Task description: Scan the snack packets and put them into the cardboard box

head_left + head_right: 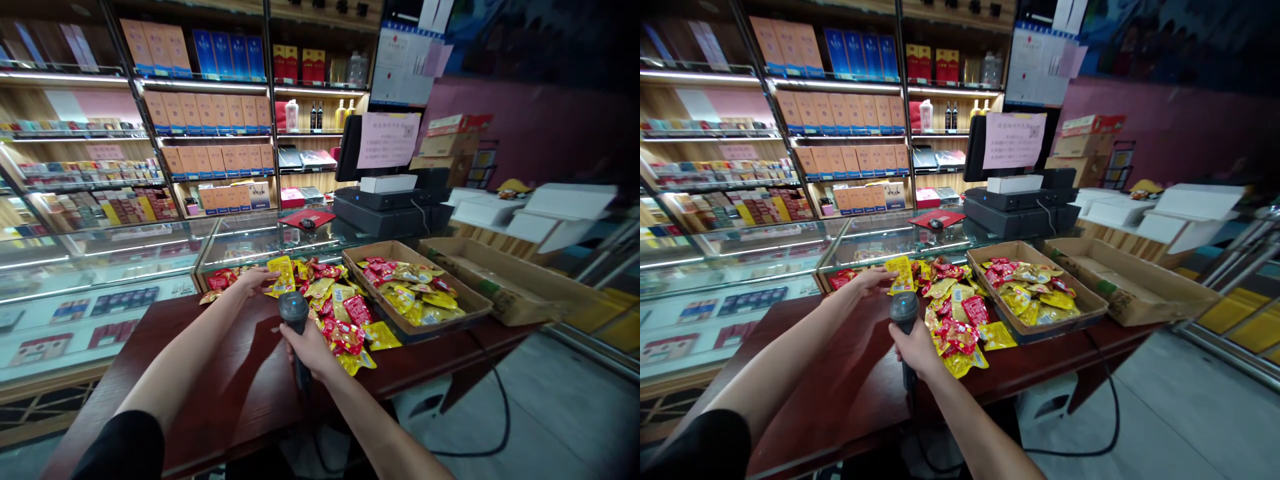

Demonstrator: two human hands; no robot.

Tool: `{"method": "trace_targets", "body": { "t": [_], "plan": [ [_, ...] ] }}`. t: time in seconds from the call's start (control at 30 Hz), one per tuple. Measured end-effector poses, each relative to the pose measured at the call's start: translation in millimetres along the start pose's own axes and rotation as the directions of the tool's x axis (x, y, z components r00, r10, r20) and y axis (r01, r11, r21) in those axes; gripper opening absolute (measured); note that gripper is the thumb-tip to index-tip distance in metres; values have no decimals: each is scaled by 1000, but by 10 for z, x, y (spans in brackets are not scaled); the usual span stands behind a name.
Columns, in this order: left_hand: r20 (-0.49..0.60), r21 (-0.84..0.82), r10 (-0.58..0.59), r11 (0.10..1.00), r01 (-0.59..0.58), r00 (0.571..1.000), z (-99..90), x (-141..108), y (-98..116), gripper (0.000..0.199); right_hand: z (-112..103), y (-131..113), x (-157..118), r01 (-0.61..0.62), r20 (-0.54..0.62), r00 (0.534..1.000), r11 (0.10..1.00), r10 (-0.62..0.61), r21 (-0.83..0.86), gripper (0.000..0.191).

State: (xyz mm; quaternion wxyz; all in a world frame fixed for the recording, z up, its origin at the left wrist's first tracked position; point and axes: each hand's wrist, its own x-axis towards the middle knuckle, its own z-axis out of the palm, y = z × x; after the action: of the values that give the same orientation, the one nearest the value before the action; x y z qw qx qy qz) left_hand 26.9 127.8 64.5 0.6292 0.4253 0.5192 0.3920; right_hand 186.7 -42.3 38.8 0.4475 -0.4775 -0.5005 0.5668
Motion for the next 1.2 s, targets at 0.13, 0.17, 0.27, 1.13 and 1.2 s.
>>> {"method": "trace_targets", "body": {
  "t": [0.13, 0.17, 0.27, 1.13, 1.2],
  "plan": [
    [8, -34, -3, 999, 3, 1000, 9, -22, -3, 39, 36, 63, 20, -35, 15, 999, 999, 36, -21, 36],
    [9, -45, -4, 999, 4, 1000, 12, -24, -3, 37, 46, 71, 23, -44, 16, 999, 999, 44, -21, 37],
    [16, -62, -3, 998, 4, 1000, 12, -21, -13, 34, 73, 83, 26, -49, 17, 999, 999, 50, -22, 39],
    [37, -46, -18, 999, 20, 999, -12, -6, -41, 39, 117, 27, -26, -1, 62, 998, 1000, 1, 1, 29],
    [25, -43, -7, 999, 9, 1000, 4, -43, -27, 37, 96, 7, -9, 6, 59, 998, 999, -8, 35, 28]
  ]
}}
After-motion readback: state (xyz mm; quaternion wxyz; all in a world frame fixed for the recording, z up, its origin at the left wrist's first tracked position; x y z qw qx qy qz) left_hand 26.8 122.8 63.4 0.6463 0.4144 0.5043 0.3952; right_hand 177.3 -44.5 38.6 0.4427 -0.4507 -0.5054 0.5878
